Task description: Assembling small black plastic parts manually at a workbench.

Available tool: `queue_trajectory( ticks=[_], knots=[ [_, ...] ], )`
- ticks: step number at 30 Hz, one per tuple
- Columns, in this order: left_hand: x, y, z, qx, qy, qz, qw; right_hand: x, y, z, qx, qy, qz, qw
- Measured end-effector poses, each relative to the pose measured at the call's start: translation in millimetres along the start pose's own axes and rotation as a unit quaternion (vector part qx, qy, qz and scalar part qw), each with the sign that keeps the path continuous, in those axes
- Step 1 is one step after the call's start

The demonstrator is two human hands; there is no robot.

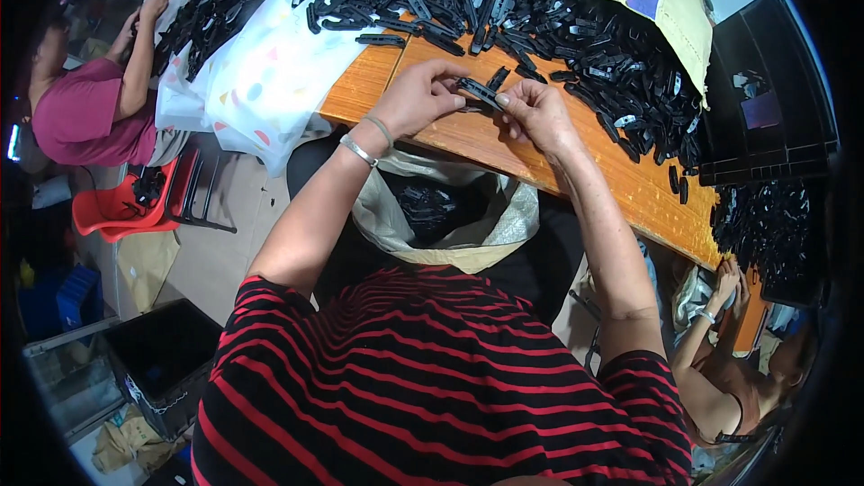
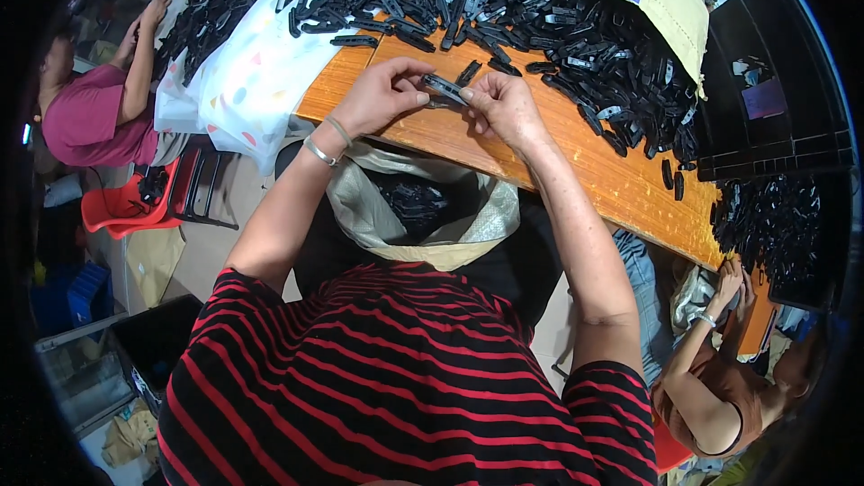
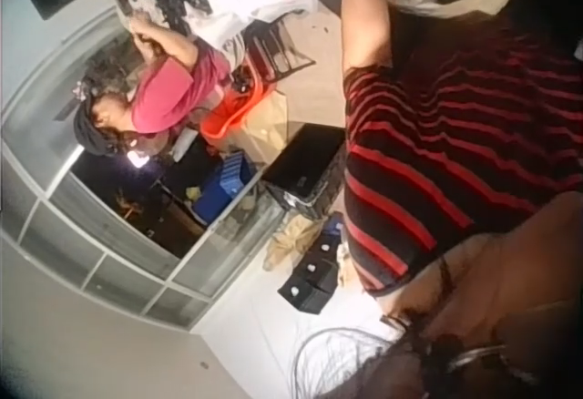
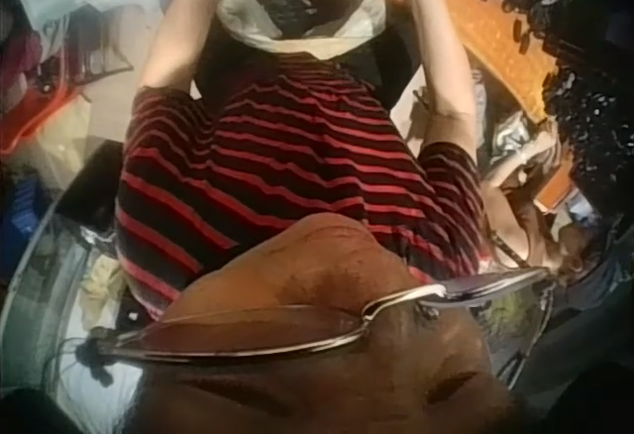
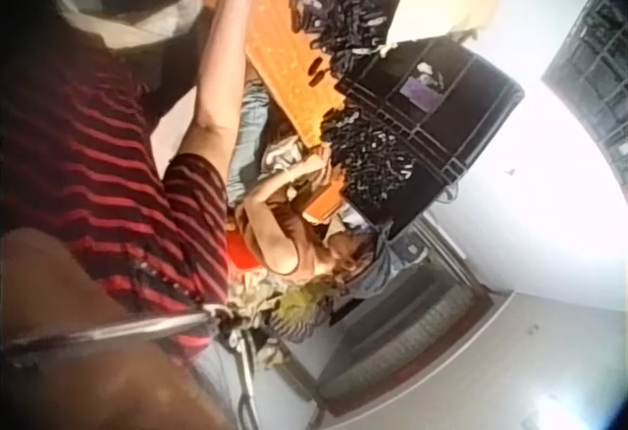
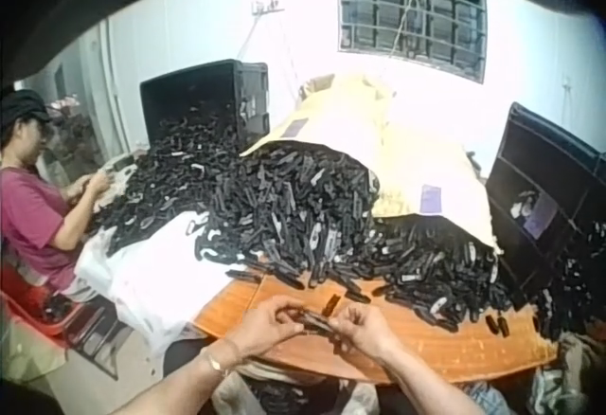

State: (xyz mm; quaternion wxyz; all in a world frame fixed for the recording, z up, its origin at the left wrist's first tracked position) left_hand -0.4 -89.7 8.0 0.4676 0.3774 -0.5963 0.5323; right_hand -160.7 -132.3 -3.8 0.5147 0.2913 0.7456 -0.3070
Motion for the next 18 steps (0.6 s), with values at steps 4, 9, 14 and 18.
queue_trajectory(
  ticks=[4,9,14,18],
  knots=[
    [0,9,-3,-0.041,-0.03,-0.106,0.993,-2,3,8,-0.032,-0.008,-0.044,0.998],
    [-11,4,-7,0.056,-0.044,-0.057,0.996,-1,8,15,-0.056,-0.008,-0.07,0.996],
    [-5,4,-13,0.104,-0.04,0.011,0.994,0,8,19,-0.061,-0.013,-0.09,0.994],
    [-6,0,-9,0.13,-0.044,0.056,0.989,-5,9,20,-0.064,0.004,-0.083,0.994]
  ],
)
Point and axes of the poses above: each hand's wrist, its own z-axis towards the middle knuckle, its own y-axis out of the palm, x = y × z, the point moved 9 cm from there along z, towards the middle knuckle, and after that the axes turned 8 degrees about -x, right-handed, at the moved point
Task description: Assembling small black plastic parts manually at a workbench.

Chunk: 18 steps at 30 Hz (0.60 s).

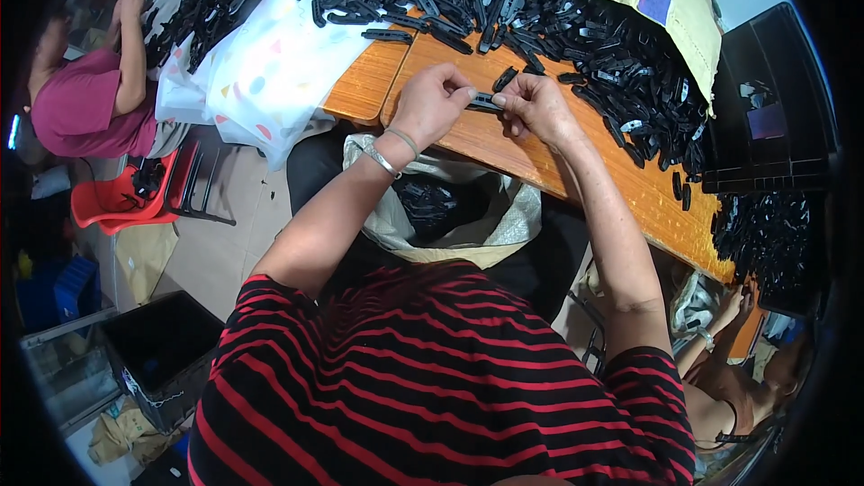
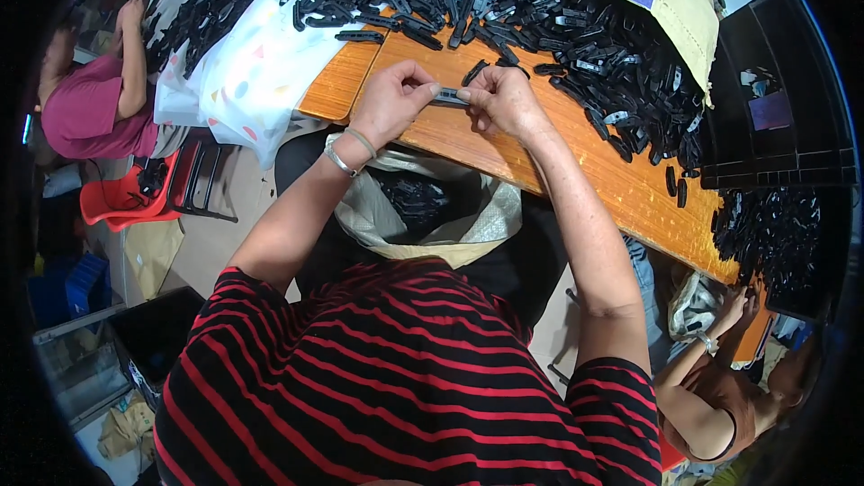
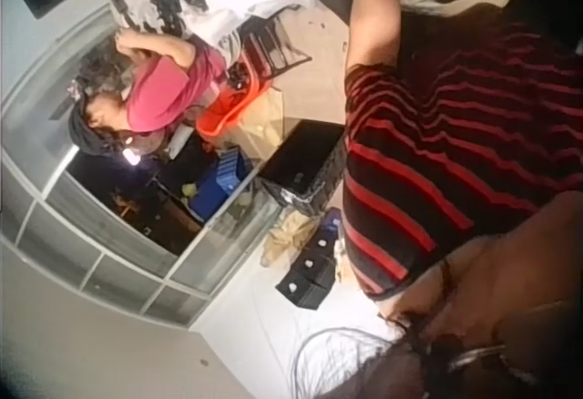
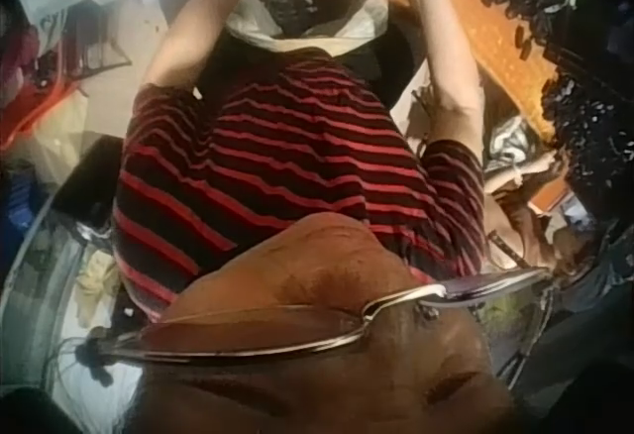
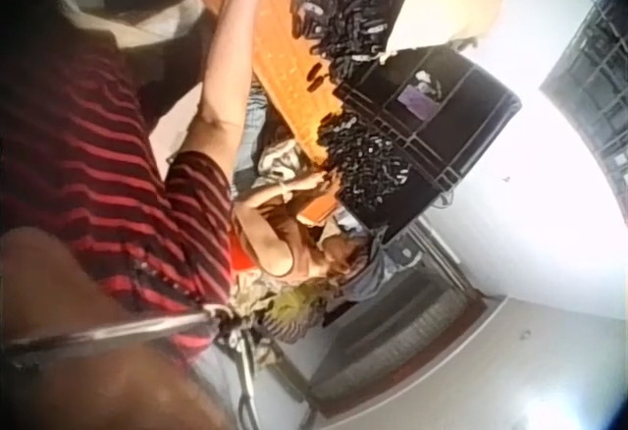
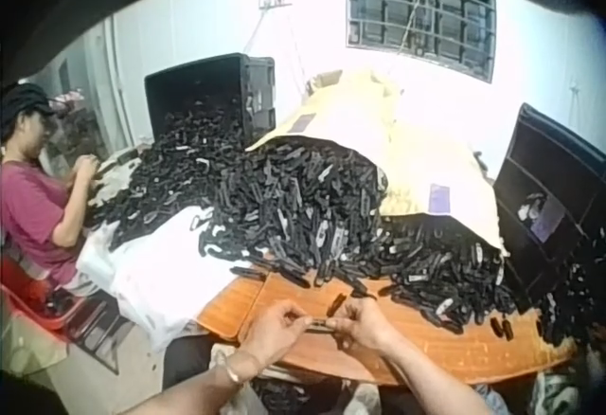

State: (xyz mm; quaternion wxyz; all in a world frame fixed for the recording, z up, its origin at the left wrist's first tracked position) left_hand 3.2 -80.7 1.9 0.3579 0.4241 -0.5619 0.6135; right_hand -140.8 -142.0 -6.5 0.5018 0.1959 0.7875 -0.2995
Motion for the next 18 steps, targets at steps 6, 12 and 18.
queue_trajectory(
  ticks=[6,12,18],
  knots=[
    [2,3,5,-0.008,-0.034,0.081,0.996,-1,0,4,-0.022,0.033,-0.016,0.999],
    [3,15,8,0.009,-0.021,0.122,0.992,4,-10,2,-0.02,0.026,-0.039,0.999],
    [8,11,21,-0.045,-0.06,0.164,0.984,-1,-10,7,-0.038,0.089,-0.087,0.992]
  ],
)
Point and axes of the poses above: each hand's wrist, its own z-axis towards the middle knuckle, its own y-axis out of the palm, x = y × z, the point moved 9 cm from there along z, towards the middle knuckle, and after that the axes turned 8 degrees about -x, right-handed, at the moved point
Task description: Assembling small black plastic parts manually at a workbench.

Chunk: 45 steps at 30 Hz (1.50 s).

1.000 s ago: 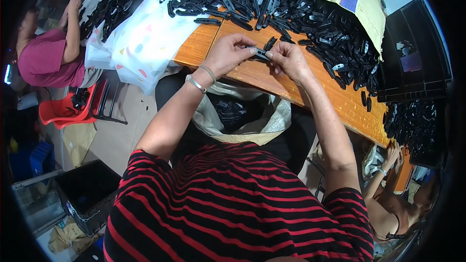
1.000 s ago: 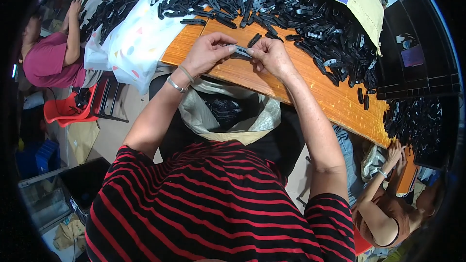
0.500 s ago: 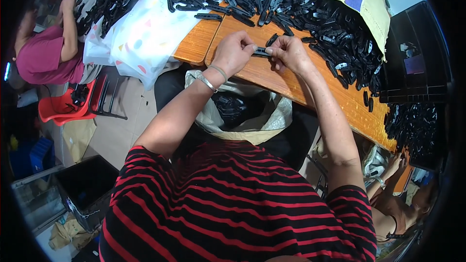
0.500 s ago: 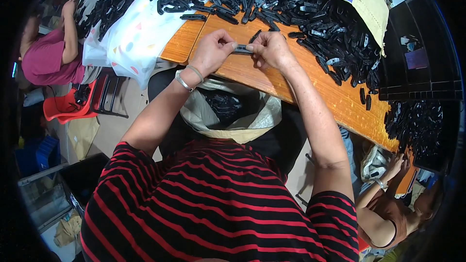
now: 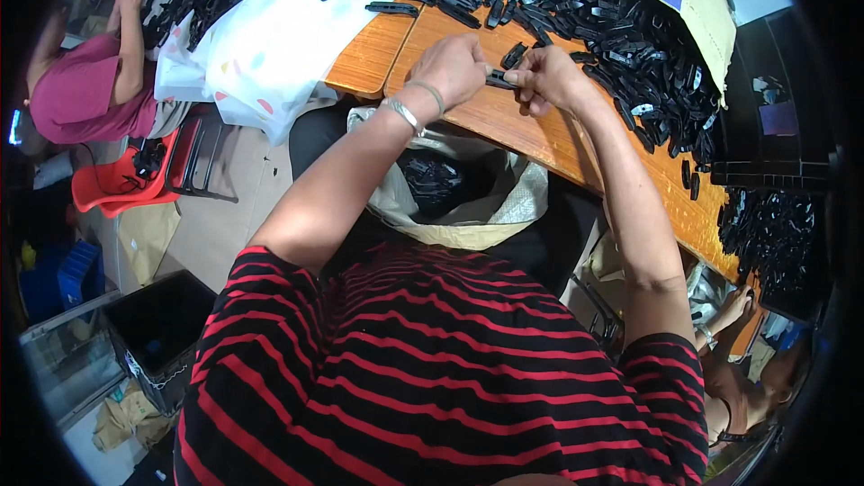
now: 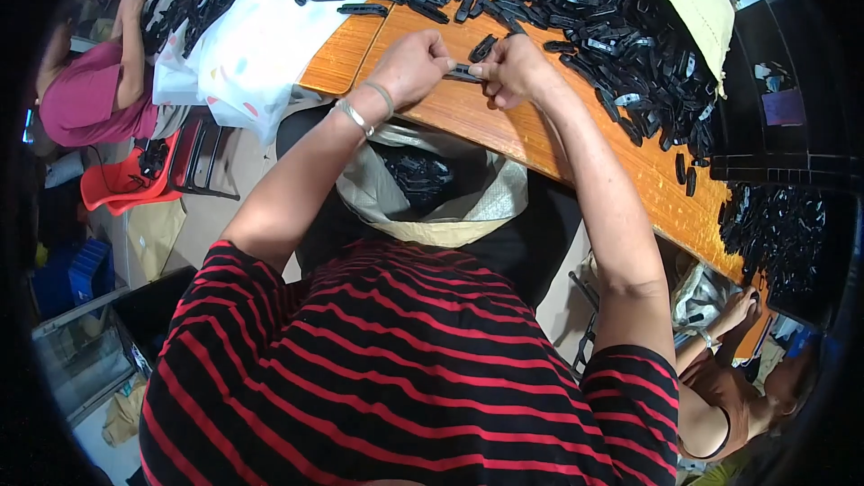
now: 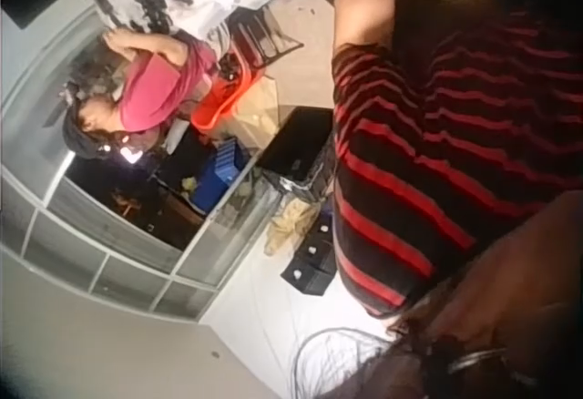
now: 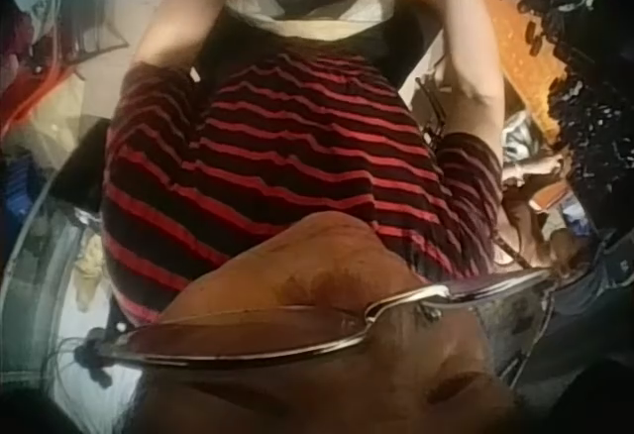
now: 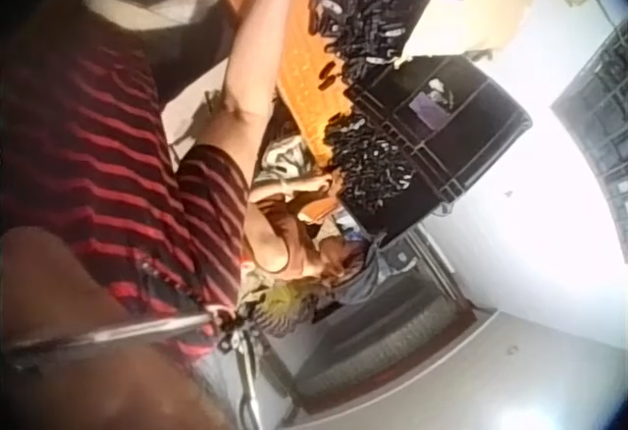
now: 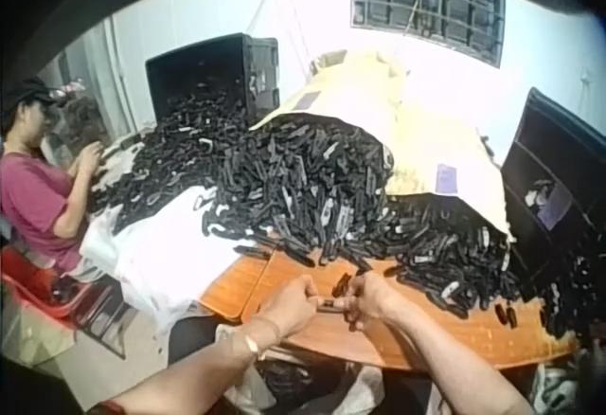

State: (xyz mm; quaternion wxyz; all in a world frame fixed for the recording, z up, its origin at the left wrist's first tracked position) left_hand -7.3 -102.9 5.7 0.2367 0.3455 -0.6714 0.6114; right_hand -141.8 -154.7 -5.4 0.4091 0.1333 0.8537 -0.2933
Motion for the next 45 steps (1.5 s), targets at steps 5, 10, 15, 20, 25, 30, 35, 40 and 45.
queue_trajectory(
  ticks=[5,10,15,20,25,30,35,40,45],
  knots=[
    [1,-6,-7,0.039,-0.004,0.072,0.997,10,3,1,0.0,0.039,0.01,0.999],
    [-7,-14,-44,-0.068,0.017,0.037,0.997,10,28,-35,-0.073,0.015,-0.034,0.997],
    [-14,-92,-33,0.228,0.168,0.151,0.947,-40,-10,-36,0.204,-0.225,-0.318,0.898],
    [-38,-93,6,0.163,0.095,0.325,0.927,-50,-1,-21,0.207,-0.223,-0.411,0.859],
    [-26,-88,2,0.106,0.059,0.234,0.965,-51,8,-24,0.199,-0.202,-0.373,0.883],
    [-13,-24,2,-0.001,0.042,-0.409,0.911,-68,9,-42,0.241,-0.276,-0.198,0.909],
    [24,-19,-2,-0.005,0.037,-0.434,0.9,-48,-2,-40,0.144,-0.206,0.07,0.965],
    [26,-8,-1,-0.099,0.059,-0.414,0.903,-25,-10,-34,0.083,-0.145,0.056,0.984],
    [20,-4,3,-0.078,0.058,-0.337,0.936,-12,-13,-30,0.122,-0.179,0.11,0.97]
  ],
)
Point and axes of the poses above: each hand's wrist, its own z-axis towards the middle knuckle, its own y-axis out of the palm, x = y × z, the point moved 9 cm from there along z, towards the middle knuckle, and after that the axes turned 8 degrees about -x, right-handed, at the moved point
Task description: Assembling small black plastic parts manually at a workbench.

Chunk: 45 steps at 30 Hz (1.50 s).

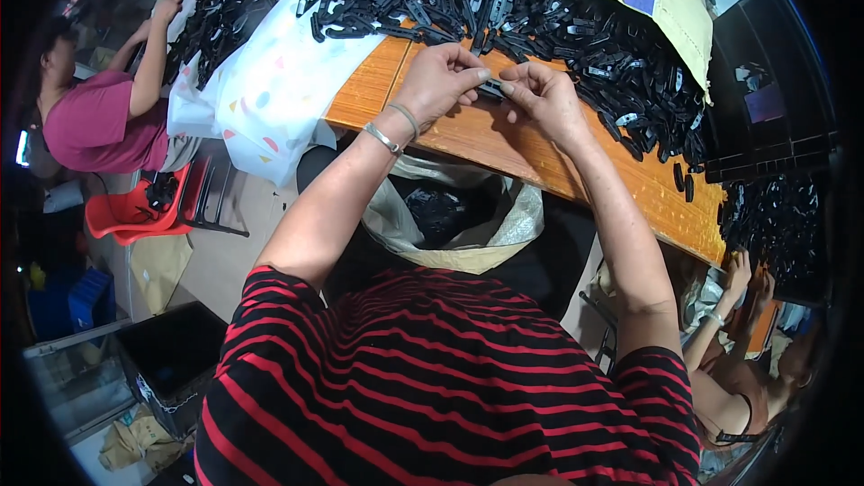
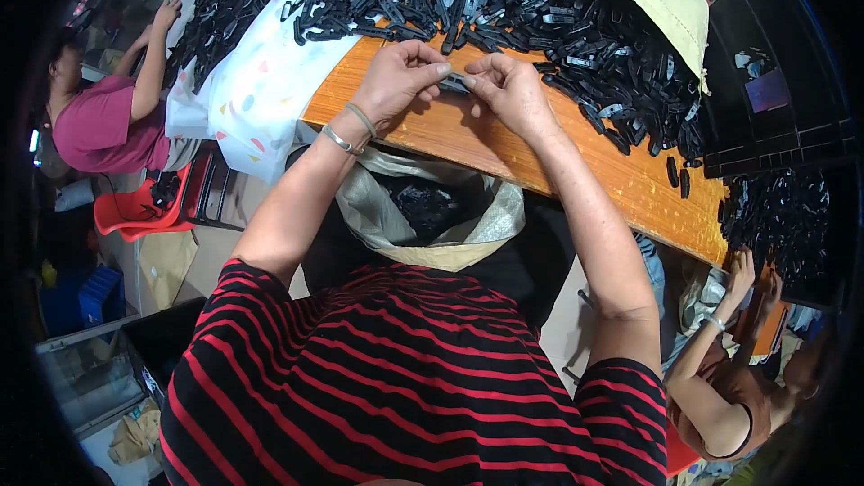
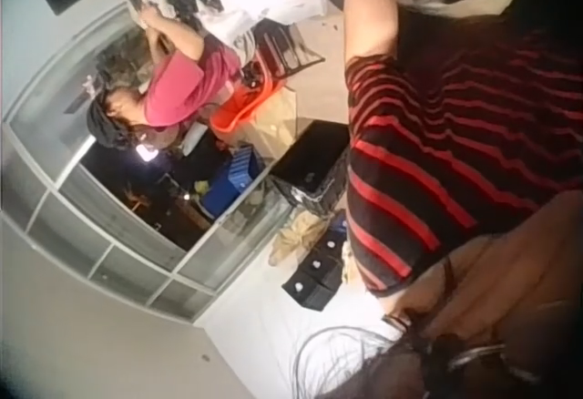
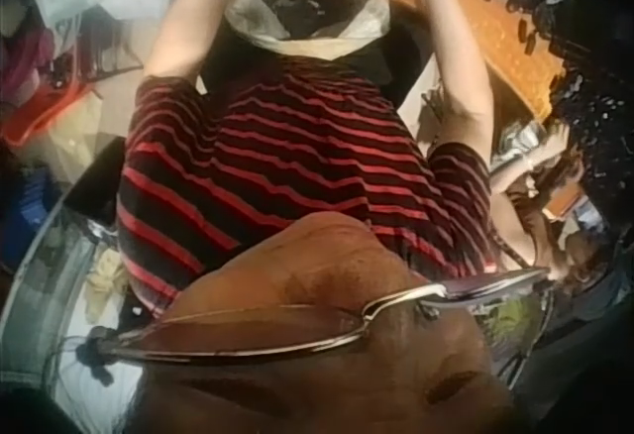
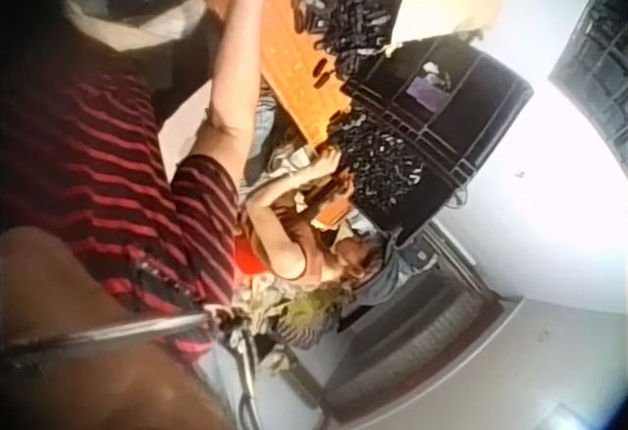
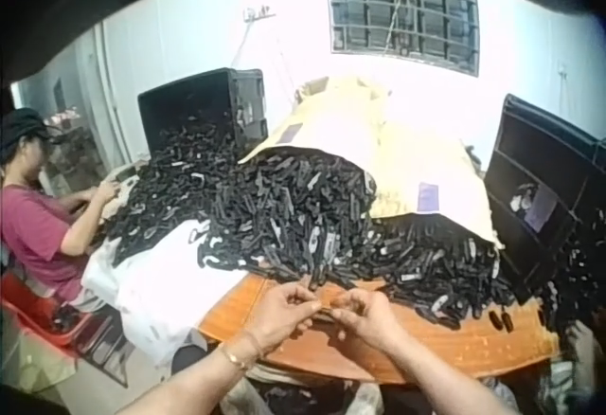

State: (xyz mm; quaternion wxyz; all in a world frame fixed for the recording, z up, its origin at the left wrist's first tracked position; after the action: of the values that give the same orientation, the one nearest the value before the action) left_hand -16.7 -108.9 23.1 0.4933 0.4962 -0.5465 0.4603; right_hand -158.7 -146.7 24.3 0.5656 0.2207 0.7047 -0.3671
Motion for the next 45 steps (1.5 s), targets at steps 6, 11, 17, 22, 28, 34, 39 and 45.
queue_trajectory(
  ticks=[6,11,17,22,28,34,39,45],
  knots=[
    [-21,-6,5,0.057,-0.021,0.013,0.998,22,5,6,0.004,0.06,0.025,0.998],
    [-28,-12,9,0.078,-0.009,0.094,0.992,25,2,9,0.019,0.058,0.017,0.998],
    [-37,-18,12,0.083,-0.031,0.175,0.981,34,3,19,-0.003,0.077,0.008,0.997],
    [-24,-16,12,0.094,-0.045,0.29,0.951,36,7,23,-0.043,0.153,-0.015,0.987],
    [-21,-8,0,0.04,-0.017,0.351,0.935,34,15,10,-0.096,0.143,-0.055,0.984],
    [10,-26,-23,0.058,0.037,0.301,0.951,11,-17,-2,-0.013,0.078,-0.169,0.983],
    [35,-39,0,0.166,0.169,0.527,0.816,-23,-29,17,0.128,0.006,-0.477,0.87],
    [32,-32,12,0.135,0.189,0.581,0.78,-10,-27,12,0.101,0.011,-0.479,0.872]
  ],
)
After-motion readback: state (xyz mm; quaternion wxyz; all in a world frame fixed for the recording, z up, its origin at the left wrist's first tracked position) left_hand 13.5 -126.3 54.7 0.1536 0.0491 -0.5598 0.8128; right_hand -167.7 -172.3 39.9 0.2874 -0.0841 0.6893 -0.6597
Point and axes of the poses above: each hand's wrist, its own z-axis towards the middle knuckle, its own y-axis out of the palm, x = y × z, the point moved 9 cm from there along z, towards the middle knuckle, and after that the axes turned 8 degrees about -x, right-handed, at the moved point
